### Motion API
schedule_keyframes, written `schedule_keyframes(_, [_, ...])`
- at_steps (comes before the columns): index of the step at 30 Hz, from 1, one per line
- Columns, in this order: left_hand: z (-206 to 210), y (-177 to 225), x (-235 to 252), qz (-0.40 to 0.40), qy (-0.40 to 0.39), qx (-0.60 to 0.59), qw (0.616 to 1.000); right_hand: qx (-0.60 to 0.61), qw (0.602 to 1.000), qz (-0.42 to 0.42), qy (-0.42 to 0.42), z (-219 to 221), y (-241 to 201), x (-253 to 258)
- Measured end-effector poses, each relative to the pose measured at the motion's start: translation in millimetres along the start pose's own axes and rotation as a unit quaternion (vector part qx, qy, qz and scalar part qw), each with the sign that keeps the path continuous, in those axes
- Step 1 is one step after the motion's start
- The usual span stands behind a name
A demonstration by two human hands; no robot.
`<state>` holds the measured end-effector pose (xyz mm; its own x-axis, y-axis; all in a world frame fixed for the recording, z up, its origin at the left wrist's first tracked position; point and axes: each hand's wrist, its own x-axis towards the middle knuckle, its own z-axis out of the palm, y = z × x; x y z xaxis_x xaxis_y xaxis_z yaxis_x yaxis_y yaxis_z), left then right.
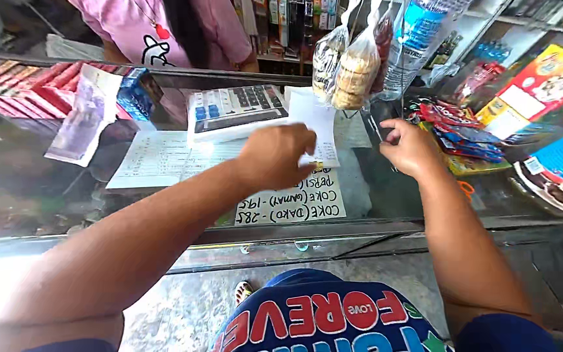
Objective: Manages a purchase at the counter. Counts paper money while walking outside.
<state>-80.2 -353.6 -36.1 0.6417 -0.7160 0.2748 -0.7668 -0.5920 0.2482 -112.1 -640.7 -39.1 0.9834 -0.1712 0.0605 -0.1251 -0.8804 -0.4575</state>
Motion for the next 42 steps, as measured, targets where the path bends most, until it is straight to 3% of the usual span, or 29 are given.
schedule_keyframes(2, [17.8, 13.0, 0.3, 0.053, -0.058, 0.056, 0.995, 0.013, 1.0, -0.012, 0.0, -3.0, 0.2, -2.5])
schedule_keyframes(5, [27.9, 28.2, 5.1, 0.053, -0.094, 0.131, 0.985, 0.02, 0.999, -0.044, -0.006, -3.3, 2.1, -4.3])
schedule_keyframes(9, [30.5, 22.1, -19.8, 0.099, -0.021, 0.134, 0.986, 0.102, 0.989, -0.1, -0.032, -1.4, 14.0, -3.6])
schedule_keyframes(11, [19.6, 12.6, -42.9, 0.11, -0.02, 0.098, 0.989, 0.162, 0.972, -0.151, -0.08, -2.9, 17.0, -9.1])
schedule_keyframes(13, [4.6, -0.5, -69.9, 0.105, -0.028, 0.057, 0.993, 0.226, 0.929, -0.223, -0.188, -10.2, 14.5, -22.1])
schedule_keyframes(16, [-11.1, -21.2, -107.4, 0.045, -0.006, 0.021, 0.999, 0.313, 0.816, -0.354, -0.332, -19.7, 3.2, -33.0])
schedule_keyframes(19, [-11.5, -38.1, -132.8, -0.037, 0.07, 0.016, 0.997, 0.332, 0.739, -0.44, -0.388, -23.5, -32.9, -28.9])
schedule_keyframes(22, [-13.4, -47.9, -151.9, -0.132, 0.102, 0.027, 0.986, 0.294, 0.74, -0.488, -0.358, -15.1, -76.9, -16.6])
schedule_keyframes(24, [-14.4, -56.8, -161.0, -0.151, 0.106, 0.03, 0.982, 0.312, 0.745, -0.487, -0.333, -0.1, -103.6, -4.1])
schedule_keyframes(31, [-20.5, -89.6, -167.6, -0.132, 0.097, -0.036, 0.986, 0.465, 0.739, -0.356, -0.332, 63.3, -186.7, 20.6])
schedule_keyframes(37, [-25.6, -94.0, -161.1, -0.145, 0.051, -0.067, 0.986, 0.456, 0.744, -0.369, -0.32, 123.1, -208.2, 28.6])
schedule_keyframes(42, [-20.5, -96.9, -162.1, -0.12, 0.058, -0.07, 0.989, 0.433, 0.743, -0.393, -0.325, 140.3, -209.9, 26.9])
